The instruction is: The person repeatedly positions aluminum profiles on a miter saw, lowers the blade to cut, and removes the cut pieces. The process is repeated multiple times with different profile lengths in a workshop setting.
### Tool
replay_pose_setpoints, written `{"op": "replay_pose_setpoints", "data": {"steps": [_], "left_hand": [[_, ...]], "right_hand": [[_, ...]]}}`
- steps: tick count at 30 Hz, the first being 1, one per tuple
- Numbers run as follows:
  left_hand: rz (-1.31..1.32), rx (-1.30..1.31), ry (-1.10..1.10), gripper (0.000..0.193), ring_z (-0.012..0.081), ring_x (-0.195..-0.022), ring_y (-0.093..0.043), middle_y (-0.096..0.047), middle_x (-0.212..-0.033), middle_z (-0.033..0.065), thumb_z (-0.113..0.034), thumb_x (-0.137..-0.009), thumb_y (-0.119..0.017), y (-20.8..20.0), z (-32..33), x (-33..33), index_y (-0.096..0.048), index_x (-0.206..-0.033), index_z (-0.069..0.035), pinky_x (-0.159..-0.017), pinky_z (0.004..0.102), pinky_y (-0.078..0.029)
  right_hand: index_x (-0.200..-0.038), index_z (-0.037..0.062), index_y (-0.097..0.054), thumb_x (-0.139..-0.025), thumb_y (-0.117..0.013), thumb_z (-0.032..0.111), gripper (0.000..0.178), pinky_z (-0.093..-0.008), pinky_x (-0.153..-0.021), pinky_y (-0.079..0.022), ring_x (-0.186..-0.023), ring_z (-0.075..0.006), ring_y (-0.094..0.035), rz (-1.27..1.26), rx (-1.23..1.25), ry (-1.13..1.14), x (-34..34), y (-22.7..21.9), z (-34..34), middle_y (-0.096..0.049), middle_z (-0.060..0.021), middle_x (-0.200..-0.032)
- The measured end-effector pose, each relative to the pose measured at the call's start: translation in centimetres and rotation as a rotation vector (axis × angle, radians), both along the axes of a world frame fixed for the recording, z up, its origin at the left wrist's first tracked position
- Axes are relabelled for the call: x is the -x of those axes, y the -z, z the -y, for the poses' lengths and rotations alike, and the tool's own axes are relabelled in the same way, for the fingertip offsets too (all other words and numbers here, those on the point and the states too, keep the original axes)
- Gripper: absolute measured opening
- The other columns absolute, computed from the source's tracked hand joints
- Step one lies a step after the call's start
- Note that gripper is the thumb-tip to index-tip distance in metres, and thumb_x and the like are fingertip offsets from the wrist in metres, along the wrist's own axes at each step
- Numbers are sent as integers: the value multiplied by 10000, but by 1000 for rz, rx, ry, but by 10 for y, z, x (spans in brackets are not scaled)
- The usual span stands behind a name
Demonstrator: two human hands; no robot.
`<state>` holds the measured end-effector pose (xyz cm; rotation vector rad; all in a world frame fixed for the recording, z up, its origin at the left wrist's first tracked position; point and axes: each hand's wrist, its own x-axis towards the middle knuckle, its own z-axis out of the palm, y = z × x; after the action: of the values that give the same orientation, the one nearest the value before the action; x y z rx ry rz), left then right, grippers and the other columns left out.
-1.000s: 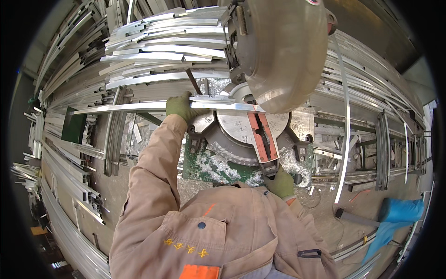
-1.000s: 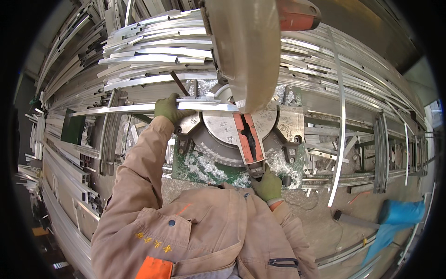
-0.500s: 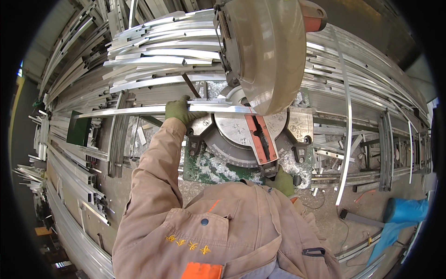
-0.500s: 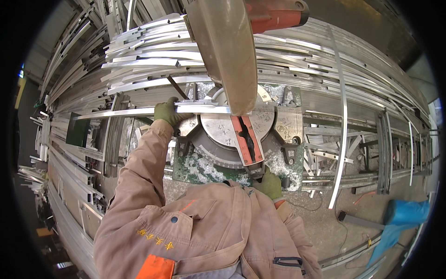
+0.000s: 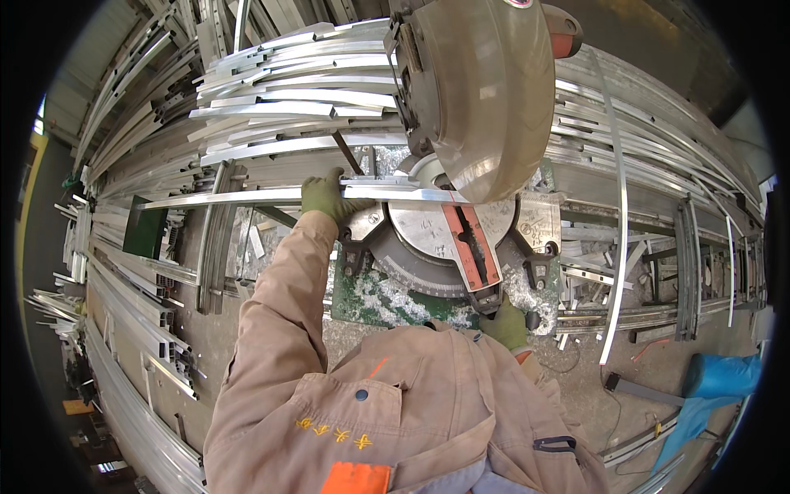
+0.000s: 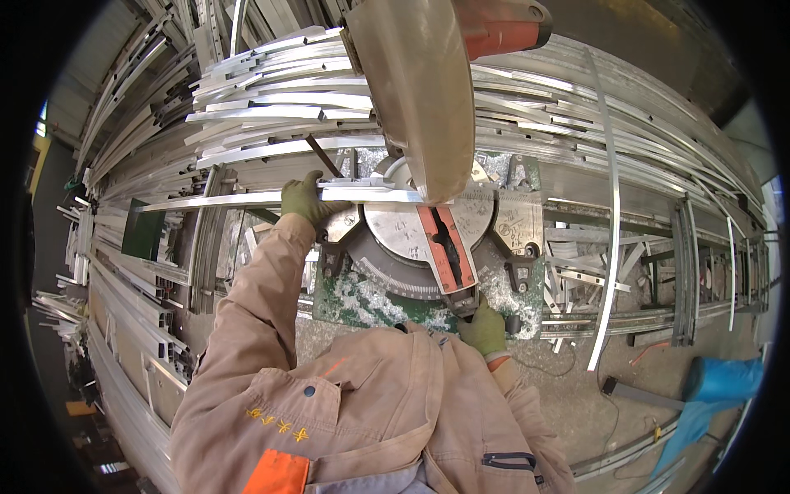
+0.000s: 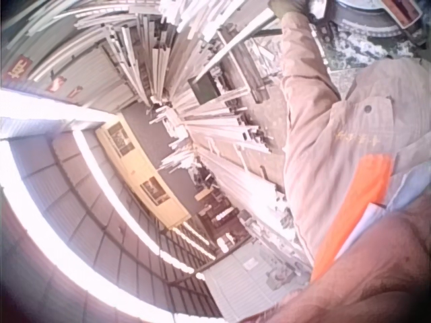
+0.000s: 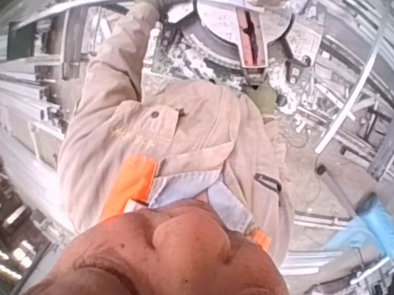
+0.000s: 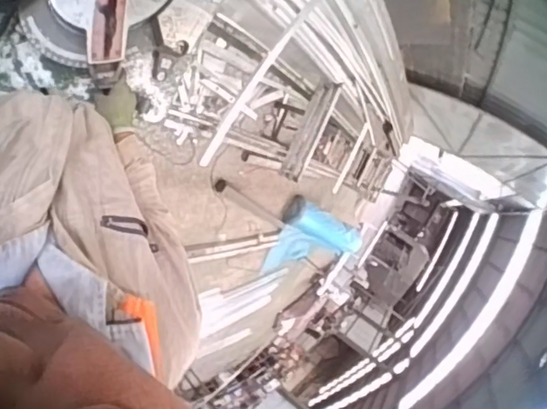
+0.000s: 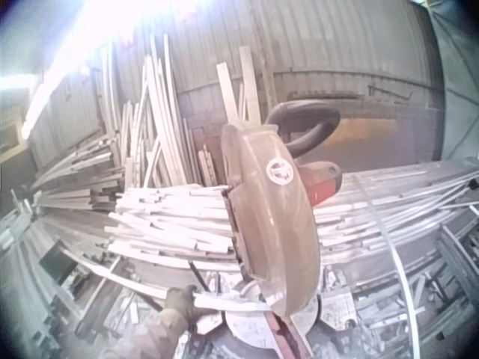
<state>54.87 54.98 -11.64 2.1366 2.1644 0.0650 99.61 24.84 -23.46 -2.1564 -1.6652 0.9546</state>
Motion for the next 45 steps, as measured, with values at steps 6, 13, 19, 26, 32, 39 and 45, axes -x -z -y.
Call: {"op": "replay_pose_setpoints", "data": {"steps": [6,13,19,26,32,39,45], "left_hand": [[83,-35,-33,1542,362,-1445,-834,-930,-1372,208,-1046,-653,-964,1,11,-13,-597,-1813,-98,-1484,573,-299],[41,-40,-16,1382,388,-1409,-831,-928,-1367,200,-1022,-676,-976,-1,11,-12,-724,-1691,-118,-1392,512,-418],[37,-13,-20,1314,442,-1388,-822,-923,-1389,205,-1007,-655,-993,-8,9,-13,-793,-1612,-129,-1295,508,-531],[43,10,-50,1453,445,-1457,-793,-911,-1420,207,-1050,-660,-973,-6,10,-5,-674,-1758,-147,-1283,538,-548],[36,4,-27,1444,446,-1451,-798,-912,-1435,205,-1000,-713,-992,-13,9,-11,-610,-1822,-158,-1383,531,-478],[5,-36,63,1240,378,-1306,-878,-952,-1282,171,-959,-771,-972,-6,8,-8,-726,-1646,-115,-1387,526,-444],[29,-3,26,1247,445,-1307,-847,-927,-1334,216,-966,-703,-1005,-13,8,-9,-792,-1592,-117,-1247,526,-582]], "right_hand": [[-1640,-69,-587,-924,-926,365,903,-626,-990,-692,-1090,-569,-861,14,12,-24,-1,-7,0,-875,-363,-1159],[-1685,-105,-549,-940,-935,387,973,-640,-996,-686,-1096,-588,-855,5,-13,-29,-4,8,6,-867,-386,-1194],[-1704,-72,-551,-952,-925,384,955,-648,-1007,-682,-1101,-596,-851,-14,-31,-25,-4,3,6,-866,-388,-1193],[-1746,-53,-534,-929,-914,370,995,-642,-989,-692,-1080,-582,-857,-2,-35,-30,-3,7,3,-870,-370,-1162],[-1747,-55,-541,-919,-911,356,996,-639,-982,-695,-1078,-578,-858,-7,-39,-9,-2,8,6,-874,-362,-1170],[-1671,-65,-601,-914,-931,334,918,-639,-984,-689,-1090,-585,-853,-36,-41,-1,-3,-1,5,-875,-364,-1185],[-1638,-71,-635,-916,-947,308,873,-637,-996,-688,-1105,-579,-856,-50,-59,13,-1,3,5,-880,-350,-1200]]}}
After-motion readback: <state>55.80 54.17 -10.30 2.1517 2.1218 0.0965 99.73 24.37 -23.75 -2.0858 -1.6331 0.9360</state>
